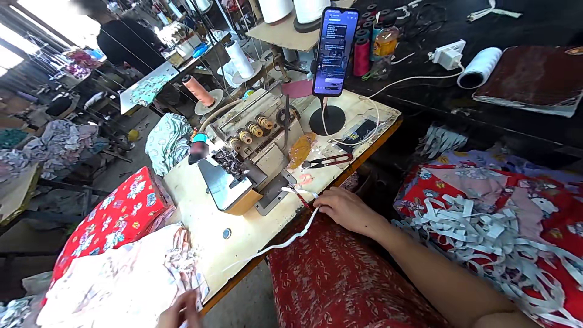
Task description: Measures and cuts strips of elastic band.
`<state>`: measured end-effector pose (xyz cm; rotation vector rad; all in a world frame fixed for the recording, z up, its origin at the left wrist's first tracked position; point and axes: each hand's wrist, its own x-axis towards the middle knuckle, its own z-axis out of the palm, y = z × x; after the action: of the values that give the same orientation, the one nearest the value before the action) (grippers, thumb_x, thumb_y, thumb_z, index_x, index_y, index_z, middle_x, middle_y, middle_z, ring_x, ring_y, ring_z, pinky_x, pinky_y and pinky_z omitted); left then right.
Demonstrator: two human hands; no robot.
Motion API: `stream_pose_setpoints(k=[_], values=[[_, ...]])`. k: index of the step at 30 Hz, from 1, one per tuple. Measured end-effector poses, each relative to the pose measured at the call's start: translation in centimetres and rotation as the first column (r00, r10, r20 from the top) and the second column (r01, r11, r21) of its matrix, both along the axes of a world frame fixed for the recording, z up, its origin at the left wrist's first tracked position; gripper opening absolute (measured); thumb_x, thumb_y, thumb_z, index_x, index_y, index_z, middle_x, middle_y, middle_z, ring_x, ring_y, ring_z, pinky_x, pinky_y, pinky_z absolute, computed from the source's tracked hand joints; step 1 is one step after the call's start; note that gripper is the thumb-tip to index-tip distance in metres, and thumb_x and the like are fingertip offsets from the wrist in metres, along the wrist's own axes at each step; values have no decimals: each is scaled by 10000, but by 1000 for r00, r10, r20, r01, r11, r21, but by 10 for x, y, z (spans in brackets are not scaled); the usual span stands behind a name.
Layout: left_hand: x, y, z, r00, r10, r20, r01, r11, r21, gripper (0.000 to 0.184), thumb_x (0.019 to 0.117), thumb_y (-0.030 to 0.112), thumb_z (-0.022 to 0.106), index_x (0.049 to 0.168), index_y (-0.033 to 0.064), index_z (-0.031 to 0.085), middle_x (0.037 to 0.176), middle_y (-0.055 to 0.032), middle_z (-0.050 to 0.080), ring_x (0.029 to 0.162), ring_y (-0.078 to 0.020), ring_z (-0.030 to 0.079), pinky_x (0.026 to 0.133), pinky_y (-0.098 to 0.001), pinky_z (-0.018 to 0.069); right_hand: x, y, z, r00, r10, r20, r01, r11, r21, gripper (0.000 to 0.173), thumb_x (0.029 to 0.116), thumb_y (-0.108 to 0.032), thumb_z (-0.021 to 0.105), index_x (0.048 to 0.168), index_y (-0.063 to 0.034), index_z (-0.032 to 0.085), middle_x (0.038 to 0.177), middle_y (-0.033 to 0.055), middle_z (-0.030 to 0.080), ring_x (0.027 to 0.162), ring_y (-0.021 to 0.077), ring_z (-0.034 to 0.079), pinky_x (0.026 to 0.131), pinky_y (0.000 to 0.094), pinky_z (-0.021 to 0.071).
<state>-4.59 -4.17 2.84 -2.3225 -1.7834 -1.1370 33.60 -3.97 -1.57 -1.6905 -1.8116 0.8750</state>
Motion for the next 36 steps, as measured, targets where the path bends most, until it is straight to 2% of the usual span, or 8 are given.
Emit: stream_pose_setpoints(k=[3,7,10,18,26,29,32,36], values=[[65,-14,-21,959,-279,-47,269,950,-158,173,955,19,617,1009,-111,717,914,-234,716,781,-286,718,726,-404,603,-21,5,-3,997,64,44,-65,998,7,360,1055,-267,562,1232,13,704,1302,232,639,1304,404,538,1127,557,360],[122,-24,-51,912,-410,-9,407,907,-105,118,877,44,665,891,-14,768,830,-143,718,705,-192,708,661,-301,594,-65,-9,14,869,204,-450,-233,972,-9,502,1095,-319,474,1453,27,537,1306,228,659,1236,323,629,1109,465,441],[112,-12,-48,910,-414,33,415,908,-55,119,841,11,647,864,-43,750,824,-148,710,721,-142,697,686,-237,577,-84,-18,13,764,302,-571,-369,929,-3,451,1114,-261,432,1442,28,546,1136,236,689,873,261,673,828,389,543],[55,0,-28,968,-241,72,248,965,-92,159,933,42,669,970,-103,724,810,-175,671,684,-100,645,645,-188,535,-69,-10,6,831,273,-486,-334,942,-42,281,1057,-184,571,1117,59,699,844,151,664,700,148,566,701,296,480],[19,8,-27,996,-86,7,86,996,8,203,966,70,644,1006,-115,716,861,-226,699,715,-215,678,679,-317,567,-72,-1,8,855,410,-318,-469,873,-136,320,1088,-186,501,1240,22,691,939,207,712,828,291,671,842,455,524],[-20,2,-18,998,58,27,-59,997,51,243,998,80,617,1036,-149,691,881,-258,679,734,-195,661,693,-282,555,-40,-1,11,863,416,-286,-479,854,-204,315,1077,-205,534,1262,-17,708,841,163,699,683,215,608,714,385,509],[-34,-6,-23,990,17,137,-22,999,38,249,986,81,631,1013,-162,677,869,-181,670,749,-22,621,715,-145,518,-9,-5,14,891,267,-367,-336,931,-139,278,1056,-206,571,1176,-7,722,738,35,617,584,36,474,586,214,420],[-2,-10,-56,947,-189,262,200,980,-19,206,969,93,649,981,-107,698,908,-106,714,811,33,648,774,-128,536,-8,-3,14,910,112,-400,-99,994,54,275,1039,-217,591,1138,-10,741,1070,89,644,770,11,563,682,146,477]])
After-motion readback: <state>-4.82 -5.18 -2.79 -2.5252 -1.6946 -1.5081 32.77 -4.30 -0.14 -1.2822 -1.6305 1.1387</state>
